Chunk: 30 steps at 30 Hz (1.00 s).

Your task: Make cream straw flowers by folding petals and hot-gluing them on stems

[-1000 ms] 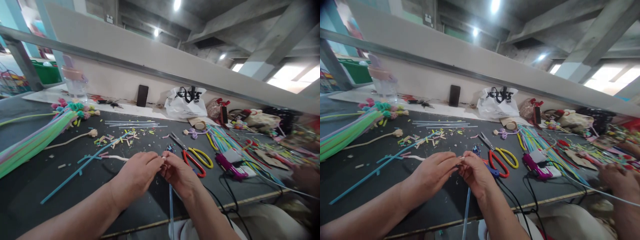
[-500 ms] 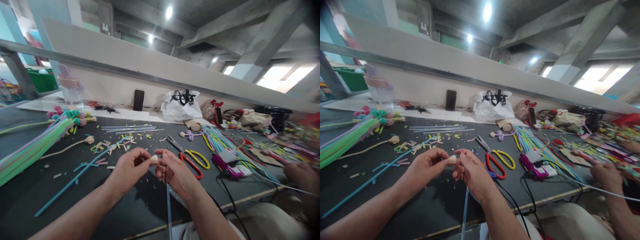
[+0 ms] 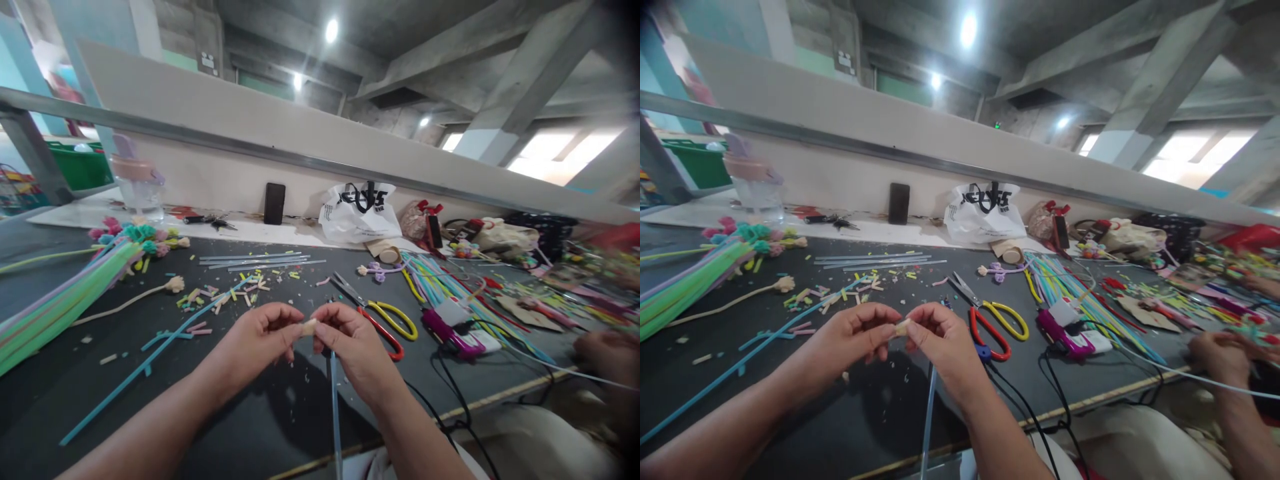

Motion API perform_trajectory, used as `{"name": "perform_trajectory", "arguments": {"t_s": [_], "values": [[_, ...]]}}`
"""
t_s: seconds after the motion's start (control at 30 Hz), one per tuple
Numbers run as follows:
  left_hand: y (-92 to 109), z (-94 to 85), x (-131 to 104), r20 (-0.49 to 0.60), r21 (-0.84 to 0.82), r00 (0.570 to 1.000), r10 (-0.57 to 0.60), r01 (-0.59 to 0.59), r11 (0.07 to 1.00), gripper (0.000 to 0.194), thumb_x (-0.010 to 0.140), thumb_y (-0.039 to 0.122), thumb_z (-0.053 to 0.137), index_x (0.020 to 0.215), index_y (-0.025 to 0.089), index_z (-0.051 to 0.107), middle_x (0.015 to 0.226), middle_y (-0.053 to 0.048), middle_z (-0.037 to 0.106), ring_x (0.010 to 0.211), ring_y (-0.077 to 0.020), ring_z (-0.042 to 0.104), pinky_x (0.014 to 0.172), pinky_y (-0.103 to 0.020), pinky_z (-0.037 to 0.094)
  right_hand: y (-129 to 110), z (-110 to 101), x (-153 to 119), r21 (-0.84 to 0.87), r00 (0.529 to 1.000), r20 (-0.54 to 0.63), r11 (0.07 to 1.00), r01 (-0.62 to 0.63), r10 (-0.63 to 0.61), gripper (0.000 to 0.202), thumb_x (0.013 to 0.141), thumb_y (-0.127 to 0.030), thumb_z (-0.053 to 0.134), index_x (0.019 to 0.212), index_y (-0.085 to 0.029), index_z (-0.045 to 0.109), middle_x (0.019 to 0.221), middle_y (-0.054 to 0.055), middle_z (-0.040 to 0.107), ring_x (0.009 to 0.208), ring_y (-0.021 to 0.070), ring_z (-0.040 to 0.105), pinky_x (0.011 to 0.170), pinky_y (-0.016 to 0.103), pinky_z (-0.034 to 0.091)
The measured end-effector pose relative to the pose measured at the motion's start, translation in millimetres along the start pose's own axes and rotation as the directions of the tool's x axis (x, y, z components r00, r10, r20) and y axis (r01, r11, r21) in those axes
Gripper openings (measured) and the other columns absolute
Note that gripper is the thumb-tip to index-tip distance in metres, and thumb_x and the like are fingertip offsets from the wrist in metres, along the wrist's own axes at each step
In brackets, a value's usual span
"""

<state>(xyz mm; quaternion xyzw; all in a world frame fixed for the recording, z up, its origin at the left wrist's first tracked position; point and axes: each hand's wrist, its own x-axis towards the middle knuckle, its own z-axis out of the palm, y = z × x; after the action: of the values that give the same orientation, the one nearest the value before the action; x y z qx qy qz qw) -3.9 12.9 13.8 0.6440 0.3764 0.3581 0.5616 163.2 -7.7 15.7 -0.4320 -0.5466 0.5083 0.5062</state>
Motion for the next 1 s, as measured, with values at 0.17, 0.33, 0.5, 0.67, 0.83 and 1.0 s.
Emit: {"name": "perform_trajectory", "arguments": {"t_s": [0.17,0.33,0.5,0.67,0.83,1.0], "values": [[-6.2,-1.7,-4.8,0.028,0.53,0.946,0.322,-0.287,0.798,0.025,0.084,0.03,0.047,0.103,0.021,0.059,0.093,-0.004,0.064,0.084,-0.0163,0.058,0.076,-0.028,0.045,0.7,1.0,0.7,-0.055,0.999,-0.025,0.998,-0.026,0.025,0.016,0.072,-0.029,0.067,0.075,-0.017,0.058,0.057,-0.004,0.055,0.053,0.0094,0.051,0.054,0.022,0.041],[-14.2,2.8,-8.3,0.127,0.701,0.901,0.415,-0.378,0.605,0.025,0.088,0.026,0.039,0.106,0.022,0.056,0.092,-0.005,0.063,0.088,-0.016,0.058,0.08,-0.028,0.046,1.5,3.0,1.7,-0.075,0.998,-0.034,0.996,-0.049,0.047,0.014,0.071,-0.027,0.067,0.074,-0.017,0.057,0.056,-0.003,0.055,0.052,0.0097,0.051,0.053,0.022,0.04],[-15.5,4.9,-7.9,0.131,0.747,0.904,0.407,-0.36,0.559,0.026,0.09,0.025,0.033,0.097,0.021,0.058,0.084,-0.003,0.062,0.081,-0.0143,0.059,0.075,-0.026,0.046,0.6,4.7,1.6,-0.064,0.999,-0.006,0.997,-0.04,0.04,0.014,0.072,-0.027,0.066,0.077,-0.017,0.058,0.062,-0.002,0.057,0.053,0.009,0.051,0.053,0.022,0.041],[-13.8,3.4,-7.0,0.096,0.7,0.904,0.416,-0.358,0.618,0.023,0.089,0.024,0.036,0.092,0.019,0.059,0.083,-0.003,0.062,0.079,-0.014,0.057,0.072,-0.024,0.044,0.1,1.2,-0.8,-0.034,0.996,0.085,0.999,-0.016,0.019,0.027,0.069,-0.024,0.071,0.095,-0.021,0.061,0.073,-0.002,0.056,0.063,0.0098,0.052,0.058,0.022,0.042],[-10.2,4.8,-4.7,0.047,0.515,0.95,0.309,-0.288,0.808,0.017,0.084,0.025,0.047,0.094,0.02,0.06,0.082,0.0,0.063,0.074,-0.0124,0.057,0.067,-0.022,0.043,-0.8,-7.0,0.6,-0.124,0.992,0.118,0.991,0.058,-0.044,0.02,0.07,-0.023,0.07,0.09,-0.02,0.066,0.078,-0.001,0.054,0.064,0.0097,0.052,0.058,0.023,0.043],[-5.8,6.1,-4.7,-0.05,0.365,0.989,0.142,-0.114,0.924,0.014,0.078,0.028,0.053,0.086,0.019,0.06,0.072,0.001,0.061,0.06,-0.0118,0.055,0.058,-0.022,0.041,-3.9,-11.8,2.8,-0.058,0.995,0.089,0.998,-0.038,0.043,0.018,0.07,-0.025,0.07,0.085,-0.017,0.064,0.063,-0.003,0.058,0.056,0.0092,0.054,0.056,0.022,0.043]]}}
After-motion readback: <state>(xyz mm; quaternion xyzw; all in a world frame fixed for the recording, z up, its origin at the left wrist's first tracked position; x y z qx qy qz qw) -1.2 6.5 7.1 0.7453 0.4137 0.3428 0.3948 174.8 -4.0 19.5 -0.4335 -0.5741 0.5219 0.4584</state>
